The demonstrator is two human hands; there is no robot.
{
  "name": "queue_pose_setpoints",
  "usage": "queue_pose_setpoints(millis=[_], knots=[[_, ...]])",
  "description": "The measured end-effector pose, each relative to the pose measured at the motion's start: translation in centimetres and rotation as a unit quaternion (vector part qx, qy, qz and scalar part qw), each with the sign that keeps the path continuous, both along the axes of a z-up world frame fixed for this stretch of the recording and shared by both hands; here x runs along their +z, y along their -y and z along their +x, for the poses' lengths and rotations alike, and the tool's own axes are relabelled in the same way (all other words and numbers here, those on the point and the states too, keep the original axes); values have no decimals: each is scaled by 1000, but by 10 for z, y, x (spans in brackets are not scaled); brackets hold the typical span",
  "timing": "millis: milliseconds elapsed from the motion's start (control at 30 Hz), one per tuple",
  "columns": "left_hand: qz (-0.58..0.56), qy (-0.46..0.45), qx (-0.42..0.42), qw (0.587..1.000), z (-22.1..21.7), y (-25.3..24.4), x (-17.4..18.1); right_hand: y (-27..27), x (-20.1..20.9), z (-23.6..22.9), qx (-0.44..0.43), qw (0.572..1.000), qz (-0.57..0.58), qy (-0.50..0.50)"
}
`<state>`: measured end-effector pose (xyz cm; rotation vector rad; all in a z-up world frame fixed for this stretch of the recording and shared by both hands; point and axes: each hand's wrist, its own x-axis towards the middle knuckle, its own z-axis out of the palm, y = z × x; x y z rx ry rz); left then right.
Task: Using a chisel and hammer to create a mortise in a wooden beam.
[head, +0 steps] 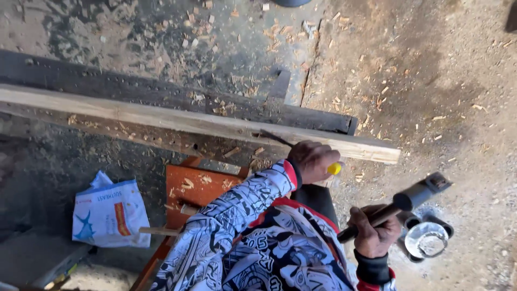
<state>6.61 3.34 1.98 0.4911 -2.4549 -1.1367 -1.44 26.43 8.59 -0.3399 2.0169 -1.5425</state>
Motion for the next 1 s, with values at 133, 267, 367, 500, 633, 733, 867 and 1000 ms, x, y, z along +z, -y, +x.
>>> queue_pose_setpoints(millis=[133, 267, 367, 500, 633, 733, 867, 1000], knots=[[23, 48, -29, 998, 3, -12, -11, -6, 0, 8, -33, 999, -3, 26], [21, 46, -41, 998, 2, -13, -12, -14, 0, 12, -77, 994, -33, 63], [24, 26, -35, 999, 2, 3, -11, -14, 7, 16, -89, 995, -38, 40], [55, 51, -11, 997, -1, 10, -23, -21, 10, -1, -120, 987, -83, 61], [60, 78, -20, 995, -10, 8, -29, -18, 32, -23, -166, 968, -173, 69], [65, 94, -12, 993, -16, 7, -30, -12, 24, -28, -191, 965, -159, 76], [50, 72, 5, 996, -18, 8, -31, -52, -129, 6, 206, 800, 252, -504], [43, 40, 28, 998, -9, 10, -39, 15, -78, 19, 88, 951, 217, 201]])
